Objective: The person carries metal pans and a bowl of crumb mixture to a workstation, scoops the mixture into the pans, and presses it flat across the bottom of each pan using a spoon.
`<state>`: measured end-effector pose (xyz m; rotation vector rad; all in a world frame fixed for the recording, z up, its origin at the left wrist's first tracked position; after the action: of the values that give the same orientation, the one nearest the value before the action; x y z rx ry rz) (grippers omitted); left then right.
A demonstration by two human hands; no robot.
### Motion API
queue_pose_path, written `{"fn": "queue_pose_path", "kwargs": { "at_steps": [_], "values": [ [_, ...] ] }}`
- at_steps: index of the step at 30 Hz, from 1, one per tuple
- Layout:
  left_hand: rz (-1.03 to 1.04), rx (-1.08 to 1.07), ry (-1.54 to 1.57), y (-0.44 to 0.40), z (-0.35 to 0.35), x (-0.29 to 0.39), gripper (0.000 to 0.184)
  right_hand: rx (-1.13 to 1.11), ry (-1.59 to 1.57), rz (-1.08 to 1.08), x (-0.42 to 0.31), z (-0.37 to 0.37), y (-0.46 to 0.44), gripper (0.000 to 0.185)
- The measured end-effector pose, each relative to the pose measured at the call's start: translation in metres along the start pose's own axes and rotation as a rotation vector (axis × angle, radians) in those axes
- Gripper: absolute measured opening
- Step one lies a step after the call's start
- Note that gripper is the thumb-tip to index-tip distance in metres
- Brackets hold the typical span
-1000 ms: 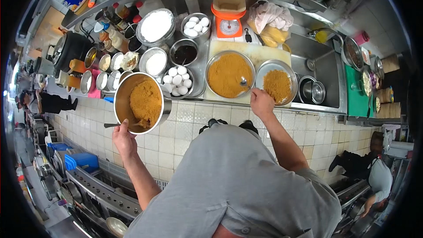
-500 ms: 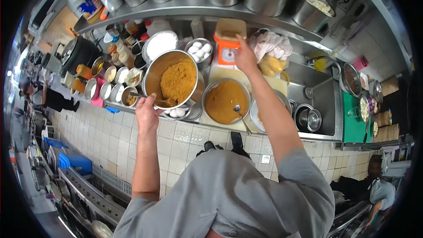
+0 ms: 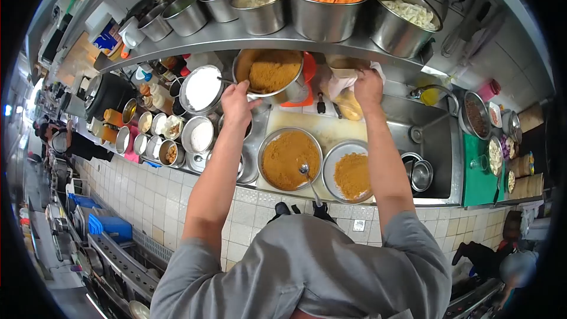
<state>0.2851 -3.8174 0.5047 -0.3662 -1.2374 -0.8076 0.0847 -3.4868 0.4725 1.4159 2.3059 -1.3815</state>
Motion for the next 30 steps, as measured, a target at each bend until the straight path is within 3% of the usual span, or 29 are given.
{"fn": "queue_pose_path", "kwargs": {
  "at_steps": [2,3,7,12,16,18,21,23,30],
  "values": [
    [-0.023,-0.005,0.033,-0.012,0.030,-0.007,0.014,-0.090,0.139,0.133,0.009,-0.016,-0.008,0.023],
    [-0.022,0.010,0.023,-0.019,0.040,-0.013,0.014,-0.201,0.145,0.110,0.028,-0.008,-0.007,0.031],
    [-0.026,-0.024,0.004,-0.040,0.071,-0.024,0.013,-0.232,0.118,0.161,0.022,-0.021,0.004,0.041],
    [-0.008,0.016,-0.168,-0.081,0.072,-0.055,0.014,-0.426,0.157,0.252,0.001,-0.041,0.021,0.058],
    [0.013,-0.003,-0.133,-0.090,0.074,-0.059,0.020,-0.251,0.157,0.119,-0.013,-0.028,0.019,0.061],
    [-0.004,-0.019,-0.195,-0.087,0.075,-0.062,0.023,-0.166,0.165,-0.041,-0.022,-0.019,0.018,0.072],
    [-0.018,-0.016,-0.294,-0.068,0.076,-0.043,0.033,-0.255,0.119,0.088,-0.043,-0.023,0.033,0.069],
    [-0.041,-0.031,-0.298,-0.055,0.071,-0.039,0.045,-0.318,0.150,0.058,-0.042,-0.007,0.044,0.067],
    [-0.022,-0.046,-0.364,-0.042,0.058,-0.036,0.050,-0.350,0.116,0.087,-0.013,0.024,0.058,0.065]
  ]
}}
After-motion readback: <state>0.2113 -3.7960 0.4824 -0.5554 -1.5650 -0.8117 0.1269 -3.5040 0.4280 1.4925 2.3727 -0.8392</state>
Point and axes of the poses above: each hand's wrist, its own y-axis away from the middle knuckle, its own z-axis out of the palm, x = y × z, the point moved 3 cm from there along -y, towards the middle knuckle, and after that the axes turned 2 degrees about y, right-handed, at the moved point
